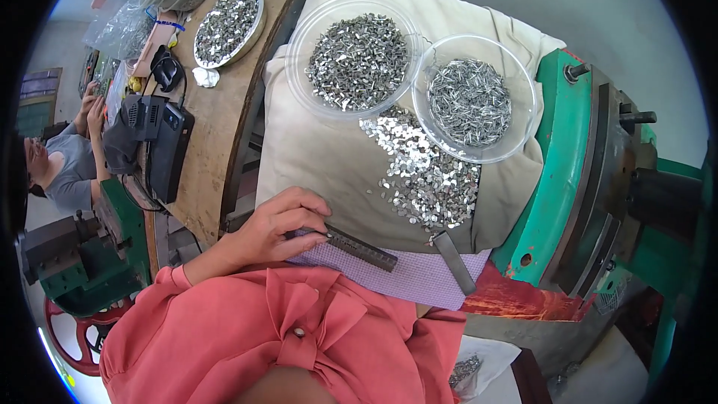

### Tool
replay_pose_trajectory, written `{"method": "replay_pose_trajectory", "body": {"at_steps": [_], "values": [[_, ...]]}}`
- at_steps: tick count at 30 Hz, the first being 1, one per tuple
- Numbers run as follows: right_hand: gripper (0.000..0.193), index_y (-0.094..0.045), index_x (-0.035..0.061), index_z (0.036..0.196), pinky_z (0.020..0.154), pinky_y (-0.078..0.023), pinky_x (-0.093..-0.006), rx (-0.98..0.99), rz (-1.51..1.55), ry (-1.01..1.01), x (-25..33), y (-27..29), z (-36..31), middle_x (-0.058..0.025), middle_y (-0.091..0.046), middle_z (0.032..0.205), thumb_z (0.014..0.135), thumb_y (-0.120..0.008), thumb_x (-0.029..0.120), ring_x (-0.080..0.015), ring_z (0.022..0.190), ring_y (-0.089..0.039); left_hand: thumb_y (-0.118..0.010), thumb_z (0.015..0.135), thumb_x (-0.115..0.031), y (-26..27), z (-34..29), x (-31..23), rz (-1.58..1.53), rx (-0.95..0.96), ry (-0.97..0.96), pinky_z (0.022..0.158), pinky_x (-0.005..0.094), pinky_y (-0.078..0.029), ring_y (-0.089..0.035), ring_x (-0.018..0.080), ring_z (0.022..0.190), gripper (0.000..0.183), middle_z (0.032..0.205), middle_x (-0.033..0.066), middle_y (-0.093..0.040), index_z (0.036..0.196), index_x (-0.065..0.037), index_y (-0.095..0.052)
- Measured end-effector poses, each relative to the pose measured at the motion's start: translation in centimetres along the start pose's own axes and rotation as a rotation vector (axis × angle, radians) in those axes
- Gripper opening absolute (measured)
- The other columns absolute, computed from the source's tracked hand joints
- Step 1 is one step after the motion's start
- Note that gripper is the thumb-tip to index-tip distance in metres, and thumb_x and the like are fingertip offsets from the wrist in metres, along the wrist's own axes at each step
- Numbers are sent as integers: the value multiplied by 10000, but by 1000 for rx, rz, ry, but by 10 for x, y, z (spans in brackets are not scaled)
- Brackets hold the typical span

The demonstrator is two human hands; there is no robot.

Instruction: The person aligns and assembles small metal pins into a metal holder by hand, then processes them with a manual press.

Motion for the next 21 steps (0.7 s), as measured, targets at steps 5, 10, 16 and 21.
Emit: {"method": "replay_pose_trajectory", "body": {"at_steps": [5, 10, 16, 21], "values": [[322, -599, 25, 1184, 728, -458, -302, -16, -2, 12, -1, 1, 0, -53, -628, 1036, 990, -562, 281, -164, 857, -585, -775, 780, -21, -1, -4, 0, 16, -25, -41, 850, 361, -508, -607, 275, 1013, 198, 1114, 117, -615, 947, -25, -670], [319, -599, 26, 1178, 722, -457, -297, -36, -33, 23, 0, 15, 2, -49, -627, 1023, 990, -565, 282, -160, 847, -585, -789, 763, -27, 0, -3, 0, 1, -54, -76, 840, 360, -509, -609, 276, 1004, 232, 1111, 115, -617, 963, -27, -672], [315, -599, 28, 1172, 715, -455, -291, -74, -77, 26, -1, 36, -5, -44, -627, 1006, 991, -569, 283, -155, 834, -584, -824, 742, -84, 0, 1, -6, 56, -55, -114, 846, 367, -503, -604, 287, 987, 288, 1107, 95, -622, 986, -53, -674], [311, -599, 29, 1167, 709, -454, -285, -112, -101, 64, 15, 51, -10, -40, -627, 992, 991, -572, 284, -151, 824, -584, -826, 723, -128, -6, 3, -12, 128, -111, -149, 781, 356, -469, -583, 253, 903, 284, 1037, 52, -638, 969, -92, -688]]}}
Point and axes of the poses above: each hand's wrist, its own z-axis towards the middle knuckle, its own y-axis out of the back of the hand, x = y × z, the point moved 7 cm from there along z, towards the middle knuckle
